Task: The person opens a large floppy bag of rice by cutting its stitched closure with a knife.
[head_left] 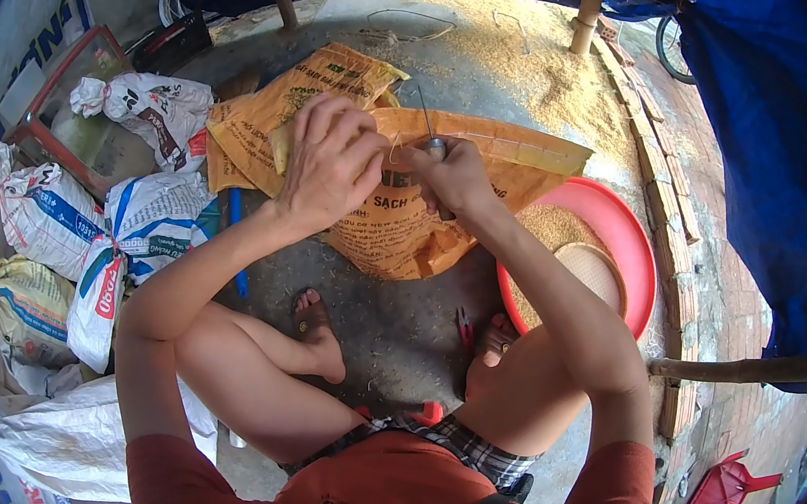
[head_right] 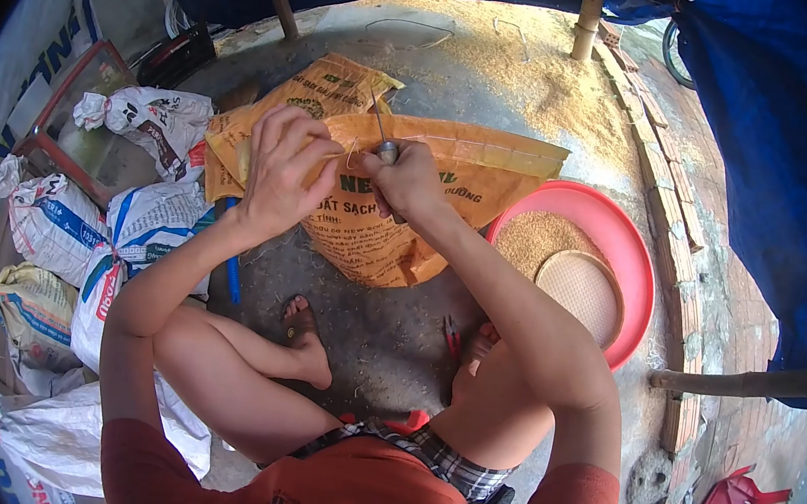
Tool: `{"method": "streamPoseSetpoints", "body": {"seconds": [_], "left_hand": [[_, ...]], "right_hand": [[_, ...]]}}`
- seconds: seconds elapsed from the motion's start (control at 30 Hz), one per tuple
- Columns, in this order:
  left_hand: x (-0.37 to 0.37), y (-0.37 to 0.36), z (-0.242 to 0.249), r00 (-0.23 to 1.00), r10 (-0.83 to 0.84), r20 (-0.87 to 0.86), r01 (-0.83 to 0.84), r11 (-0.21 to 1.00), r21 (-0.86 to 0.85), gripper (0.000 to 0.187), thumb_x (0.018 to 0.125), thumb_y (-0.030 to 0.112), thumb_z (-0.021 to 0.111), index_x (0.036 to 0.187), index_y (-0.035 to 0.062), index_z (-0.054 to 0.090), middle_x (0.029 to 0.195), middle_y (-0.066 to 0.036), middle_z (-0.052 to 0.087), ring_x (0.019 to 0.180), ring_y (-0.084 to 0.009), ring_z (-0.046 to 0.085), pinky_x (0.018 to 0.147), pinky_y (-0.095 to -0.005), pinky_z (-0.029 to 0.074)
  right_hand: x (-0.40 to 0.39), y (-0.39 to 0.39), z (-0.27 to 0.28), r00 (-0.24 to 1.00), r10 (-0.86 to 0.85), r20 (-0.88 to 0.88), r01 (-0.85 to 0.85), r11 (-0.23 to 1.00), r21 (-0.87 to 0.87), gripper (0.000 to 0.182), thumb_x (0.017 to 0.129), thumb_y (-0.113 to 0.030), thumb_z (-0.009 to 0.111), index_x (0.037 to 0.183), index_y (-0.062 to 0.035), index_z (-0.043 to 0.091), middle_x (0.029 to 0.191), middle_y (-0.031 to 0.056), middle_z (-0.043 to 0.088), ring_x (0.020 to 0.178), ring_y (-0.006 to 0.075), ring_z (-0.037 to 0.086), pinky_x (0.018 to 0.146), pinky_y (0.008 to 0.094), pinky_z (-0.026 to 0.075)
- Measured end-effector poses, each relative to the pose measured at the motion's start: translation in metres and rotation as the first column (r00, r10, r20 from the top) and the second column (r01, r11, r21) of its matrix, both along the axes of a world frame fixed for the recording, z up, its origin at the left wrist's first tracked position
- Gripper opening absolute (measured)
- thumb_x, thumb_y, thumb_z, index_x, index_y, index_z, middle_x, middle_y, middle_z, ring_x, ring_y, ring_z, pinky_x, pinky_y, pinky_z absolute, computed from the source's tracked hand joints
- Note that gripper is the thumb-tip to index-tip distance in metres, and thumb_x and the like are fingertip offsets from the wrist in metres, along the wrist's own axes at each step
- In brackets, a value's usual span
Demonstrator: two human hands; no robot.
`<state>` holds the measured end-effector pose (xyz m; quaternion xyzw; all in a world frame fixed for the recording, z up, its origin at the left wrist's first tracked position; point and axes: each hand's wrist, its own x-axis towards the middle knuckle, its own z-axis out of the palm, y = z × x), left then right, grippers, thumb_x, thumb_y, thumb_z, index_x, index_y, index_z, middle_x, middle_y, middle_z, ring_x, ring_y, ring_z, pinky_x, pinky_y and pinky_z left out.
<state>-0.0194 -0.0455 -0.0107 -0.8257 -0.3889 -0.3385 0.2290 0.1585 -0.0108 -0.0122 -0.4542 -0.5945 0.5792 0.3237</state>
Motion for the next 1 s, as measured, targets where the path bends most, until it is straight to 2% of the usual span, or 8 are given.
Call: {"method": "streamPoseSetpoints", "body": {"seconds": [0.07,0.27,0.5,0.67,0.77,0.9,0.97,1.0], "left_hand": [[0.0,0.001,0.002,0.995,0.078,0.064,-0.071,0.992,-0.105,0.011,0.074,0.016,0.066,0.077,0.0057,0.066,0.098,-0.007,0.053,0.107,-0.0278,0.042,0.095,-0.0458,0.028],[0.009,0.003,0.004,0.982,0.143,0.125,-0.112,0.967,-0.228,0.015,0.075,0.021,0.066,0.077,0.0058,0.068,0.103,-0.008,0.053,0.11,-0.0298,0.04,0.093,-0.0434,0.029],[0.012,0.01,0.001,0.986,0.131,0.105,-0.106,0.97,-0.217,0.014,0.073,0.02,0.068,0.077,0.0067,0.067,0.101,-0.007,0.052,0.11,-0.0286,0.038,0.093,-0.045,0.027],[0.018,0.01,0.003,0.973,0.126,0.192,-0.08,0.97,-0.23,0.014,0.071,0.016,0.066,0.081,0.0072,0.067,0.101,-0.006,0.052,0.111,-0.0276,0.038,0.094,-0.0441,0.027],[0.022,0.006,0.008,0.973,0.113,0.2,-0.061,0.966,-0.251,0.016,0.07,0.016,0.066,0.083,0.0075,0.068,0.101,-0.006,0.053,0.11,-0.0274,0.038,0.095,-0.044,0.026],[0.022,0.01,0.005,0.974,0.115,0.195,-0.068,0.97,-0.233,0.016,0.07,0.018,0.067,0.082,0.0076,0.068,0.101,-0.004,0.054,0.111,-0.0267,0.038,0.096,-0.0436,0.025],[0.018,0.016,0.001,0.97,0.126,0.206,-0.069,0.963,-0.262,0.015,0.072,0.021,0.068,0.079,0.0078,0.069,0.1,-0.003,0.055,0.112,-0.0261,0.038,0.096,-0.0427,0.025],[0.017,0.017,0.002,0.97,0.127,0.208,-0.07,0.962,-0.263,0.015,0.072,0.021,0.068,0.079,0.0078,0.069,0.1,-0.003,0.055,0.112,-0.0261,0.038,0.096,-0.0427,0.025]], "right_hand": [[-0.001,0.001,-0.005,1.0,-0.012,-0.01,0.012,1.0,0.023,0.019,0.084,-0.015,0.058,0.082,0.0034,0.059,0.049,0.0039,0.051,0.033,0.0109,0.046,0.031,0.0269,0.033],[-0.001,-0.001,-0.006,0.998,-0.061,0.033,0.056,0.988,0.146,0.019,0.084,-0.015,0.058,0.085,0.0039,0.059,0.052,0.0047,0.052,0.038,0.0114,0.049,0.035,0.0272,0.039],[0.0,0.0,-0.006,0.994,-0.109,0.03,0.102,0.978,0.183,0.022,0.084,-0.016,0.059,0.089,0.005,0.06,0.056,0.0062,0.055,0.041,0.0114,0.051,0.037,0.0277,0.041],[0.001,0.001,-0.007,0.992,-0.125,-0.036,0.13,0.954,0.271,0.021,0.085,-0.016,0.059,0.09,0.0045,0.06,0.058,0.0055,0.056,0.041,0.0105,0.051,0.037,0.0261,0.041],[0.002,-0.004,0.001,0.99,-0.107,-0.088,0.123,0.971,0.206,0.02,0.085,-0.016,0.059,0.089,0.0036,0.06,0.058,0.0052,0.056,0.041,0.0101,0.051,0.037,0.0251,0.039],[0.005,-0.002,0.002,0.995,-0.057,-0.086,0.073,0.976,0.203,0.021,0.086,-0.018,0.058,0.088,0.0026,0.06,0.059,0.0046,0.056,0.039,0.0084,0.049,0.036,0.0234,0.038],[0.009,-0.002,0.009,0.994,-0.113,-0.004,0.111,0.968,0.226,0.022,0.085,-0.019,0.059,0.087,0.0029,0.06,0.059,0.009,0.057,0.043,0.0152,0.053,0.042,0.0288,0.042],[0.012,0.003,0.005,0.994,-0.113,-0.003,0.11,0.968,0.225,0.022,0.085,-0.019,0.059,0.087,0.0029,0.06,0.059,0.009,0.057,0.043,0.0152,0.053,0.042,0.0288,0.042]]}}
